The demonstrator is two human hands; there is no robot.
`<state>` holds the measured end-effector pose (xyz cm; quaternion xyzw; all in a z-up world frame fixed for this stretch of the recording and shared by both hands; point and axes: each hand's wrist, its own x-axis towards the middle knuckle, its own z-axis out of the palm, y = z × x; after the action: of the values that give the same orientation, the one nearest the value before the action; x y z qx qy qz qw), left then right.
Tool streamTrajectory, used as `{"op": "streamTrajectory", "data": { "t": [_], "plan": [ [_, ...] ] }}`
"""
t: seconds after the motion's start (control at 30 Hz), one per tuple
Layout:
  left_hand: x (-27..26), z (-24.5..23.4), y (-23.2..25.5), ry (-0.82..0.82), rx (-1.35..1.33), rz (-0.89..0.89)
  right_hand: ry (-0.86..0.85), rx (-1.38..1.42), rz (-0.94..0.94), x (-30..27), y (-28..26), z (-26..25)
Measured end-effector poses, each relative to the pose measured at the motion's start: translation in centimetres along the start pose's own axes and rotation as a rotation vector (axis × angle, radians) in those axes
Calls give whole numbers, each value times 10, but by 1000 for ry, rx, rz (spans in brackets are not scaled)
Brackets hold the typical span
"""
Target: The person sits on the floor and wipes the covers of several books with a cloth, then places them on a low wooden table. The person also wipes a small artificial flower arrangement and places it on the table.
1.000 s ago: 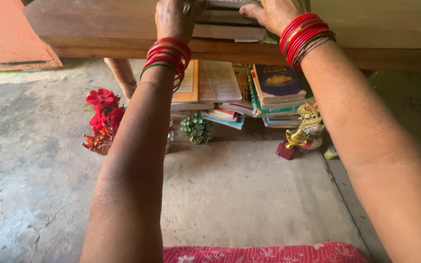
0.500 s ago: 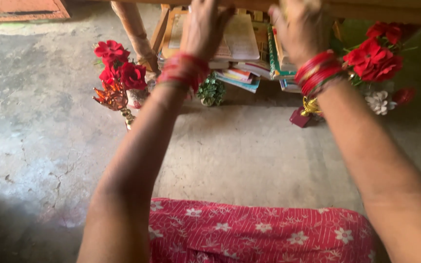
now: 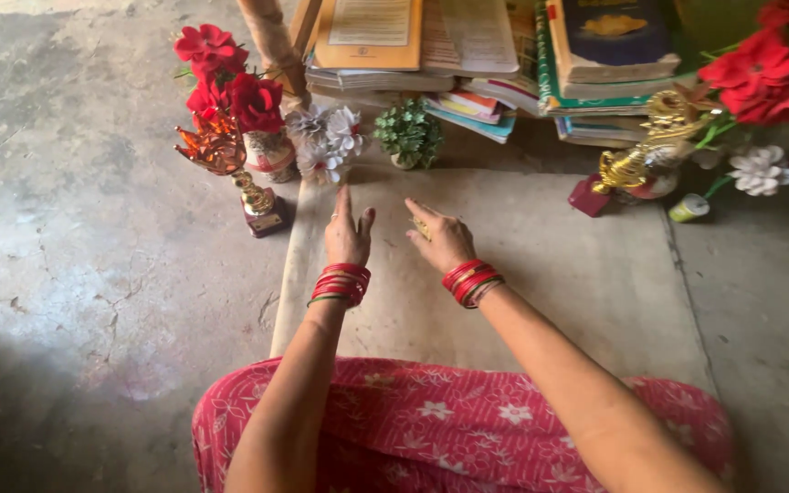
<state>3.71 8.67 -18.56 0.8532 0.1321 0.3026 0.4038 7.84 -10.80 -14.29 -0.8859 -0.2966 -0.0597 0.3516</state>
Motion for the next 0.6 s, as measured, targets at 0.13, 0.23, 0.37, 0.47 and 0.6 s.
{"op": "streamTrajectory", "data": {
  "t": [0.13, 0.23, 0.37, 0.47, 0.6],
  "plan": [
    [26, 20, -66, 65, 61, -137, -119, 84, 195, 40, 20, 60],
    [56, 44, -112, 69, 77, -218, -115, 214, 251, 81, 31, 100],
    [94, 79, -163, 90, 129, -3, -202, 501, 425, 137, 36, 144],
    [113, 98, -187, 33, 126, 48, -310, 501, 479, 166, 34, 163],
    [85, 118, -207, -9, -333, -288, -373, 534, 530, 141, 56, 171]
  ]
}}
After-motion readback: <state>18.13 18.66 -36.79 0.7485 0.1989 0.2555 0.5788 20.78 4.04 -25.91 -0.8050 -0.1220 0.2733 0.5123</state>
